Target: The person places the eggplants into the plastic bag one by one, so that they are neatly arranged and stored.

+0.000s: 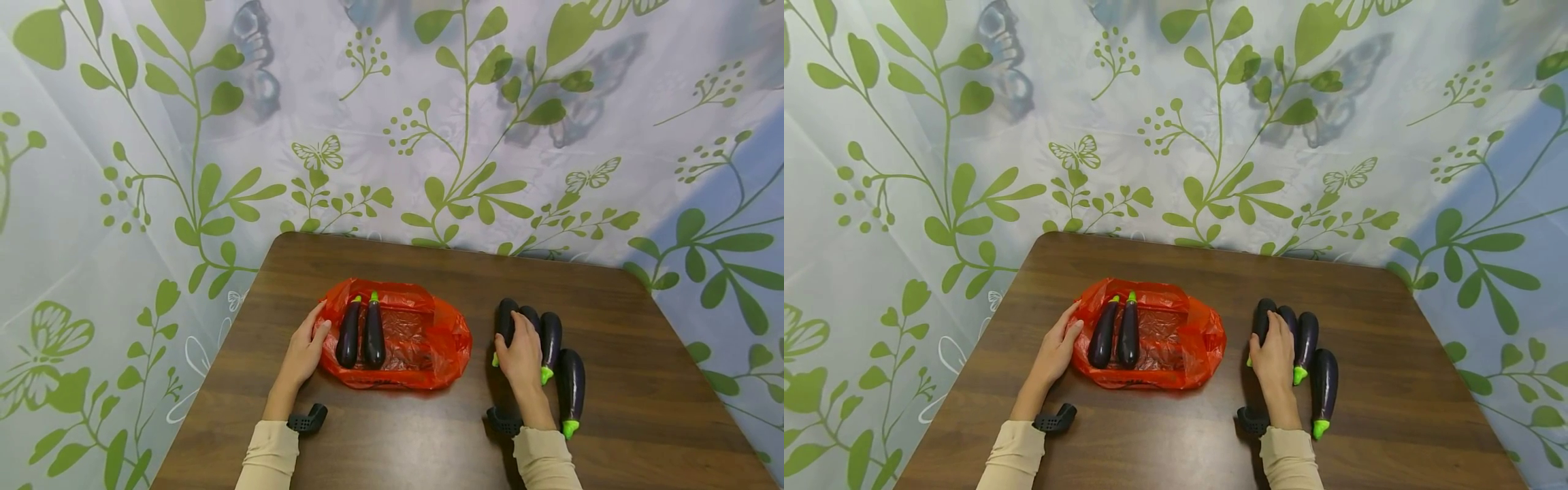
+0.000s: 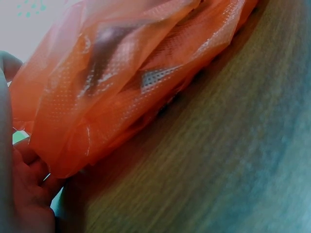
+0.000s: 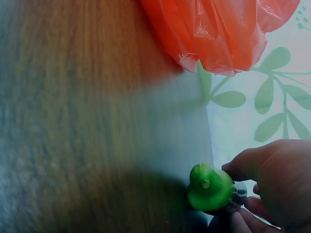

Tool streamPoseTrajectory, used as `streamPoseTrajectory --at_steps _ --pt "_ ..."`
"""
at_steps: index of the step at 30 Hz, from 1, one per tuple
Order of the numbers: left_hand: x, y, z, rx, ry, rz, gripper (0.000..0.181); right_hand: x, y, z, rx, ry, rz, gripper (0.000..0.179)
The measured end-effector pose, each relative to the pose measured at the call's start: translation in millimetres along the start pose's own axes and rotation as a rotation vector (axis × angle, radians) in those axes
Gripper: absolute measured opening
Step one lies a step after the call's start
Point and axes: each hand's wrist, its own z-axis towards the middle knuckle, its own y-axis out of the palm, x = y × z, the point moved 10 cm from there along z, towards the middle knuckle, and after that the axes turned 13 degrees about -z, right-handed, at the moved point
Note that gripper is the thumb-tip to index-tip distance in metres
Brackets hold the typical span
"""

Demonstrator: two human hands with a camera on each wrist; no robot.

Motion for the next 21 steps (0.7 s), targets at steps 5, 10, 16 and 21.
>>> streamPoseTrajectory --at_steps 5,10,16,21 --pt "0.4 -0.2 -0.3 0.0 0.003 -0.005 0.055 -0.5 0.4 -0.8 0.001 -0.014 -0.009 0.062" --pt "-0.4 -0.3 -0.7 0.0 -0.003 -0.008 0.056 -1.1 2.8 -0.8 -0.005 -0.03 -0.011 0.061" --pt "-1.1 -0.2 -0.7 0.0 -0.005 -0.008 0.056 -0.5 7.2 -0.4 -0.04 -0.018 -0.044 0.061" --pt "0.7 -0.7 -0.6 0.002 0.007 -0.007 0.055 -0.9 9.7 -0.7 -0.063 -0.016 -0.048 0.062"
